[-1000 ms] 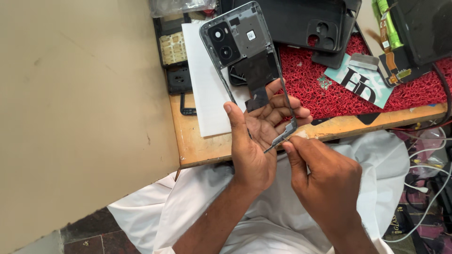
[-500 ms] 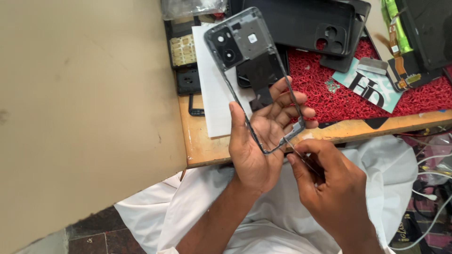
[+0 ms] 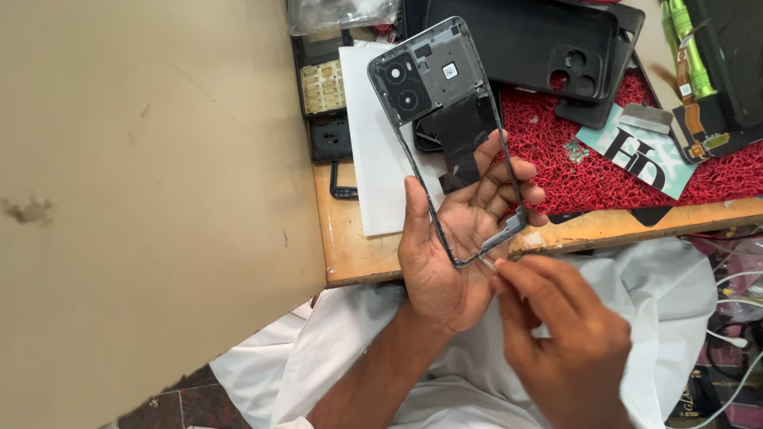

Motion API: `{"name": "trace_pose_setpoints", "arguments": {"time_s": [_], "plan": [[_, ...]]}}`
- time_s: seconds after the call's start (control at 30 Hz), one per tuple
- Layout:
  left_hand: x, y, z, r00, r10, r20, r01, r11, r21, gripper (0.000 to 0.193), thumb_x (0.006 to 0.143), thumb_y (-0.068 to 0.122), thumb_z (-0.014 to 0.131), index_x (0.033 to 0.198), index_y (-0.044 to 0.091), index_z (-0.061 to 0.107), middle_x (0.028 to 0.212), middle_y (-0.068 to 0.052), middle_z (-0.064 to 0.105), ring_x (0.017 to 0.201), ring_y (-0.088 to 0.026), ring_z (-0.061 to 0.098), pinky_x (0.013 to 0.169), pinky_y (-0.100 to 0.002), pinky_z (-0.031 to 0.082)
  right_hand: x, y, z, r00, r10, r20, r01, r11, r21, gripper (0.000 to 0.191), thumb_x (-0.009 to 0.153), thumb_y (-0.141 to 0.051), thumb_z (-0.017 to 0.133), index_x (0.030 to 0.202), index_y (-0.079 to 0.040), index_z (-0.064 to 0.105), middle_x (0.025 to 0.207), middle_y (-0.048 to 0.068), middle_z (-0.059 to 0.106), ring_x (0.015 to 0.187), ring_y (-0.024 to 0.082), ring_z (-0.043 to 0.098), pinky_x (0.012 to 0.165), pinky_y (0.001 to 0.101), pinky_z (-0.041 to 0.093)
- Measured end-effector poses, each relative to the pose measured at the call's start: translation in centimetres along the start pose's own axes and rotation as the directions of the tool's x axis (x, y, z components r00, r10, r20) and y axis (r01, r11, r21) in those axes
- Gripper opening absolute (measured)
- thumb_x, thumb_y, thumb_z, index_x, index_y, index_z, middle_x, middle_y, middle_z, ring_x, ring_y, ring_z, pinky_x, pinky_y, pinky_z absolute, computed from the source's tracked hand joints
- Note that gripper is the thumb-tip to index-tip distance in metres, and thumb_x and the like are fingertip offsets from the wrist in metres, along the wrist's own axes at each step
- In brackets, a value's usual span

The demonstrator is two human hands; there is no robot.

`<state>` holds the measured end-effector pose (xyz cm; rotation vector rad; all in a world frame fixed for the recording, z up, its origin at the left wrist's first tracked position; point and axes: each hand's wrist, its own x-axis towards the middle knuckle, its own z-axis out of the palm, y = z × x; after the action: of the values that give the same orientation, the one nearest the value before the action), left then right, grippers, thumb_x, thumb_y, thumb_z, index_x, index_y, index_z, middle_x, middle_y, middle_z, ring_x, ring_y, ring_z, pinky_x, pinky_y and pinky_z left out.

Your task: The person uses a small metal tool to scrape adhesive residue from the edges of a disassembled smartphone frame. They rotate the frame to access different sides and continue scraping along the perimeter.

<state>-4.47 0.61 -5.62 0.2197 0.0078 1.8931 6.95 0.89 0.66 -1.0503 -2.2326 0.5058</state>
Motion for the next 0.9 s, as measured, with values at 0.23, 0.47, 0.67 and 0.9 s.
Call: {"name": "trace_pose_setpoints", "arguments": {"time_s": [0.23, 0.47, 0.67, 0.9], "plan": [[0.0, -0.2, 0.0, 1.000, 0.027, -0.002, -0.027, 0.999, -0.044, 0.084, 0.117, 0.072, 0.024, 0.158, -0.001, 0.030, 0.130, -0.017, 0.054, 0.121, -0.024, 0.055, 0.111, -0.038, 0.048, -0.8, 0.2, 0.0, 0.993, -0.121, 0.017, 0.121, 0.992, -0.027, 0.024, 0.085, -0.003, 0.078, 0.107, -0.007, 0.073, 0.104, 0.008, 0.073, 0.080, 0.023, 0.073, 0.067, 0.0327, 0.055], [0.1, -0.1, 0.9, 1.000, 0.022, -0.014, -0.021, 0.993, 0.118, 0.089, 0.111, 0.073, 0.022, 0.164, 0.002, 0.029, 0.139, -0.017, 0.052, 0.124, -0.023, 0.054, 0.108, -0.038, 0.048, -0.1, 0.6, -0.3, 0.996, 0.005, 0.088, -0.007, 1.000, 0.024, 0.020, 0.089, -0.004, 0.078, 0.108, -0.007, 0.074, 0.098, 0.006, 0.075, 0.076, 0.018, 0.070, 0.064, 0.0303, 0.054], [0.3, 0.0, 1.6, 0.999, 0.025, -0.044, -0.020, 0.993, 0.114, 0.077, 0.113, 0.067, 0.020, 0.157, 0.005, 0.036, 0.141, -0.018, 0.052, 0.122, -0.024, 0.054, 0.107, -0.042, 0.050, 1.8, 0.8, -2.4, 0.978, 0.055, 0.202, -0.089, 0.983, 0.162, 0.024, 0.081, -0.007, 0.080, 0.105, -0.007, 0.076, 0.098, 0.004, 0.075, 0.070, 0.009, 0.067, 0.058, 0.0239, 0.053], [0.7, -1.0, 2.1, 0.987, 0.083, -0.141, -0.057, 0.983, 0.176, 0.085, 0.112, 0.070, 0.023, 0.145, -0.004, 0.047, 0.144, -0.015, 0.053, 0.119, -0.022, 0.056, 0.102, -0.039, 0.051, 2.1, 1.2, -2.6, 0.976, 0.032, 0.215, -0.068, 0.985, 0.162, 0.020, 0.084, -0.006, 0.075, 0.104, -0.005, 0.074, 0.095, 0.005, 0.076, 0.071, 0.010, 0.071, 0.059, 0.0247, 0.056]]}}
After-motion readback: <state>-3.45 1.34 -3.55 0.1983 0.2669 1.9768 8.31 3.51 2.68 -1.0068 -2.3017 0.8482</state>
